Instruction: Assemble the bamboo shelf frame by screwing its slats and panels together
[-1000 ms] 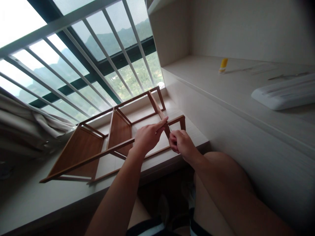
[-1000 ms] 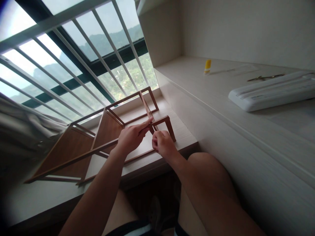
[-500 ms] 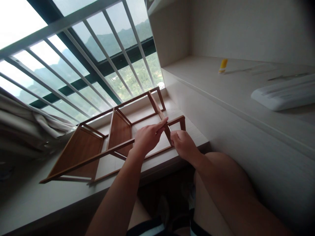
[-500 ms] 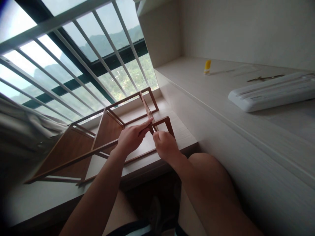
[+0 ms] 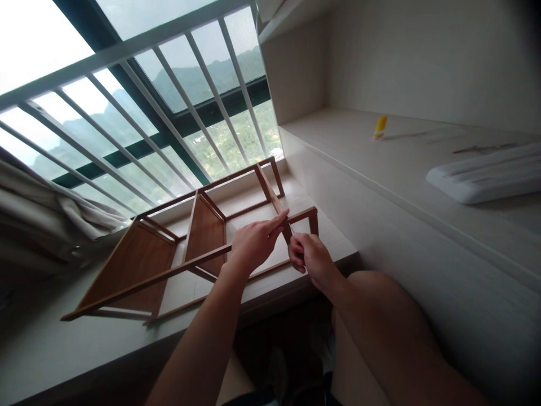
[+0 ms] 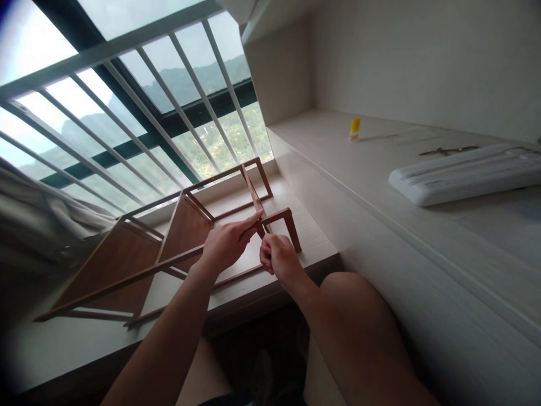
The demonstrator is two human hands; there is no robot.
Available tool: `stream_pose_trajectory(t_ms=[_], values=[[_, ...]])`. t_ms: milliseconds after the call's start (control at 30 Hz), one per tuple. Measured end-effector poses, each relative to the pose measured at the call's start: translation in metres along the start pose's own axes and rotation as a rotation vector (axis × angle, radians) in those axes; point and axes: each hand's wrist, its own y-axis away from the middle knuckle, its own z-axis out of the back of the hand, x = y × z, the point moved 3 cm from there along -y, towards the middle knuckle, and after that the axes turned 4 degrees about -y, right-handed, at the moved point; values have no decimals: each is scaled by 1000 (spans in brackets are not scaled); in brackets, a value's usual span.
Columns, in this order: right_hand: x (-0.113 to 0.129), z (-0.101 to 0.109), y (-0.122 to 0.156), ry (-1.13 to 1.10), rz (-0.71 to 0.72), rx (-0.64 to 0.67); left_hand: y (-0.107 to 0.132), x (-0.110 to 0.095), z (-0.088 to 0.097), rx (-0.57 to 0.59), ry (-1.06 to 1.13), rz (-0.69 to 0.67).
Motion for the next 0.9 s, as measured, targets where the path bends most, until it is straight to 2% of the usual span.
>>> stream_pose_trajectory(t_ms=[133,300,367,467,567,700,800,900], values=[[-5,1,-2,15,7,-2,1,-1,-1,-35,-11,-5],[1,9,-2,395,121,-170,2,-1,-2,-84,-11,-32],[3,11,-3,470,168,-197,2,-1,-2,-82,-12,-21],[0,14,-6,339,124,-199,3,-1,0,-77,-3,-6],[-6,15,-10,178,89,-143,4,-2,1,-86,19,-15],[-11,19,-10,218,110,-139,5,-1,1,-117,58,-35],[-11,19,-3,289,198,-84,5,1,5,-225,137,-48],[-10,21,3,288,279,-63,12,3,15,-435,271,-53]])
